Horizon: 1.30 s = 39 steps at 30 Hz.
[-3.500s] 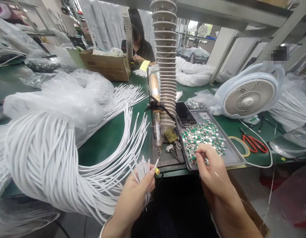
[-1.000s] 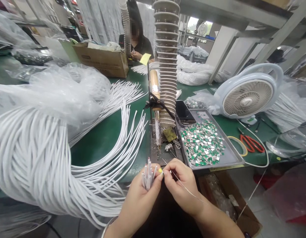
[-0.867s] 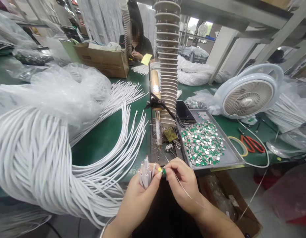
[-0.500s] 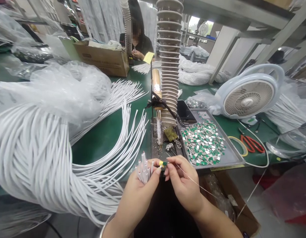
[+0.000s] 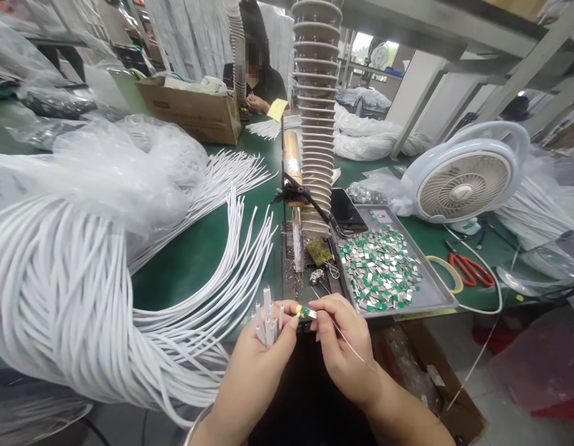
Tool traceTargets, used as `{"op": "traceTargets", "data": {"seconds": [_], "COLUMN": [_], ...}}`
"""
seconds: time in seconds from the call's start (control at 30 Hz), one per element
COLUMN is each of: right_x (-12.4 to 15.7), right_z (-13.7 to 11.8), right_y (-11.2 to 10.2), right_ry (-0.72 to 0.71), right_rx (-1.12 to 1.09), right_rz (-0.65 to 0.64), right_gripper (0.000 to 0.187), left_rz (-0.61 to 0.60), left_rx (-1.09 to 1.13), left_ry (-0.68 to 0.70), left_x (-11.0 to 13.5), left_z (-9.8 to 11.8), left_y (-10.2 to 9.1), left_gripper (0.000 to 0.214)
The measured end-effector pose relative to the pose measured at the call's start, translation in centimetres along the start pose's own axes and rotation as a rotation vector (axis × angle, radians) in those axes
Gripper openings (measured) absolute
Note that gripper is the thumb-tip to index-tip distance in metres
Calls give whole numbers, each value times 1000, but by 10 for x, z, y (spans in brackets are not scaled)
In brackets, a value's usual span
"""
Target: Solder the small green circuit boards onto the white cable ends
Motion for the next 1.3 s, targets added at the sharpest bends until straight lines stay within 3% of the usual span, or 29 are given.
{"op": "traceTargets", "data": {"seconds": [0.2, 0.37, 0.5, 0.67, 0.8, 1.0, 1.3], "right_x": [1, -11, -16, -17, -14, -14, -12], "right_z": [-9, -1, 6, 9, 7, 0, -6], "right_y": [-21, -21, -11, -4, 0, 3, -13], "right_ry": [-221, -166, -204, -264, -260, -275, -340], "right_rx": [337, 660, 929, 1062, 982, 652, 305], "right_rz": [71, -97, -247, -238, -186, -65, 202], "right_gripper": [33, 16, 23, 24, 24, 22, 25], "left_rz": [20, 73, 111, 141, 122, 104, 60], "left_rx": [-31, -52, -54, -37, -16, -15, 30], "left_ry": [-93, -101, -86, -94, -84, -90, -118], "left_x": [0, 0, -1, -1, -2, -2, -1], "left_z": [-13, -19, -17, -15, -15, -18, -23], "left_y": [-6, -12, -14, -13, -13, -14, -15], "left_gripper": [20, 20, 22, 23, 20, 18, 27]}}
Point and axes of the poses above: each hand's wrist, its own x-axis away from the middle knuckle, its own y-axis out of the palm, z = x × y, the point moved 4 cm from there along -x, towards the middle knuckle, and after that the axes turned 4 degrees about y, right-handed, at the moved point
